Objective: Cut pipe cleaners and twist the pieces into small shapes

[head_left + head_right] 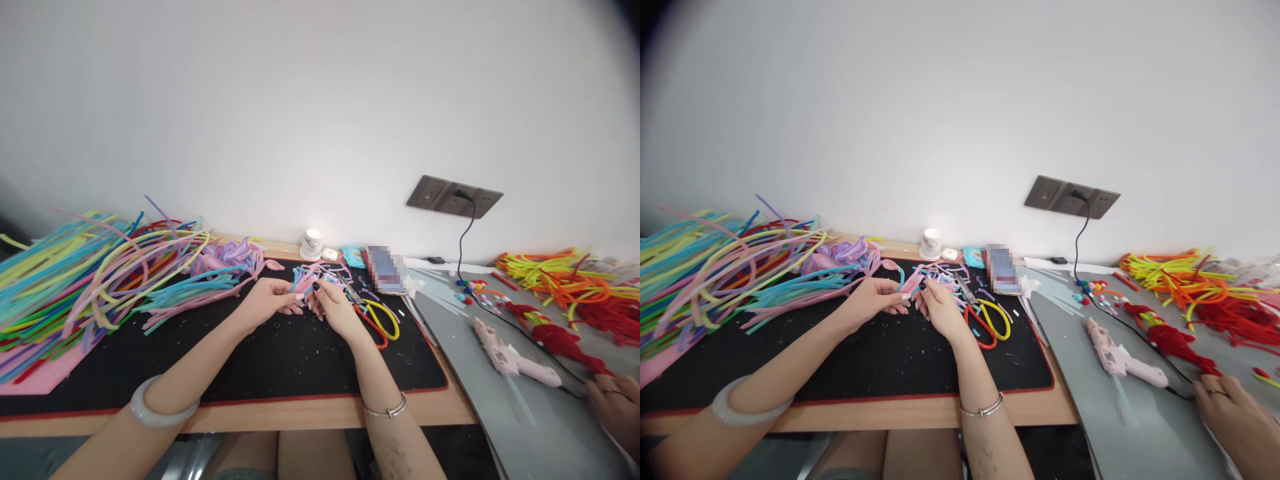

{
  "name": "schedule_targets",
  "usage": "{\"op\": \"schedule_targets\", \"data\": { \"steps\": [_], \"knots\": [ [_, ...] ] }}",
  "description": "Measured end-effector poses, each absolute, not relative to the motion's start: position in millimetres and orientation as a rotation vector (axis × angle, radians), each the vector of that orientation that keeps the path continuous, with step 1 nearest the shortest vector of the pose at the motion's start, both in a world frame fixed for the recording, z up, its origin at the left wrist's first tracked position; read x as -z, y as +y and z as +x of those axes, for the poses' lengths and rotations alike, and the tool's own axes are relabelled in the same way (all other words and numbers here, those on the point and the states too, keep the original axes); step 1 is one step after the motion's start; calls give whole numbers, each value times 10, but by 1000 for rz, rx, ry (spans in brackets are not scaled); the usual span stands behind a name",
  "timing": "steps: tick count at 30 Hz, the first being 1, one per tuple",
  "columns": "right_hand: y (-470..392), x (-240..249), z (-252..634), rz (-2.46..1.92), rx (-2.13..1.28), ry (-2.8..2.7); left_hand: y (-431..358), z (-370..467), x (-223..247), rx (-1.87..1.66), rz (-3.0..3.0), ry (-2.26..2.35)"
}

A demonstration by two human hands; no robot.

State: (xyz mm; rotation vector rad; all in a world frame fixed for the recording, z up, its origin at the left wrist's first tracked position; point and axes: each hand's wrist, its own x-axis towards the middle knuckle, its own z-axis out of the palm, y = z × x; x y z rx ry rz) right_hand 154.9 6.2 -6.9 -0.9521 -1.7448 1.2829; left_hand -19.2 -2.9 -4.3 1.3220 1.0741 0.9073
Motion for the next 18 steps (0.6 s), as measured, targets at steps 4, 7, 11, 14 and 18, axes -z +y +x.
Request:
{"op": "schedule_targets", "data": {
  "steps": [4,7,11,14,18],
  "knots": [
    [33,40,1536,-933,-1285,-1795,-32,-194,42,-905,1327,1074],
    [23,30,1535,-982,-1162,-1884,-42,-190,34,-863,1347,1071],
    [29,30,1539,-1018,-953,-2001,-60,-182,14,-795,1361,1063],
    [36,28,1540,-1013,-893,-2027,-68,-183,3,-743,1368,1053],
    [36,19,1542,-1016,-925,-1977,-64,-187,17,-690,1370,1042]
  ]
}}
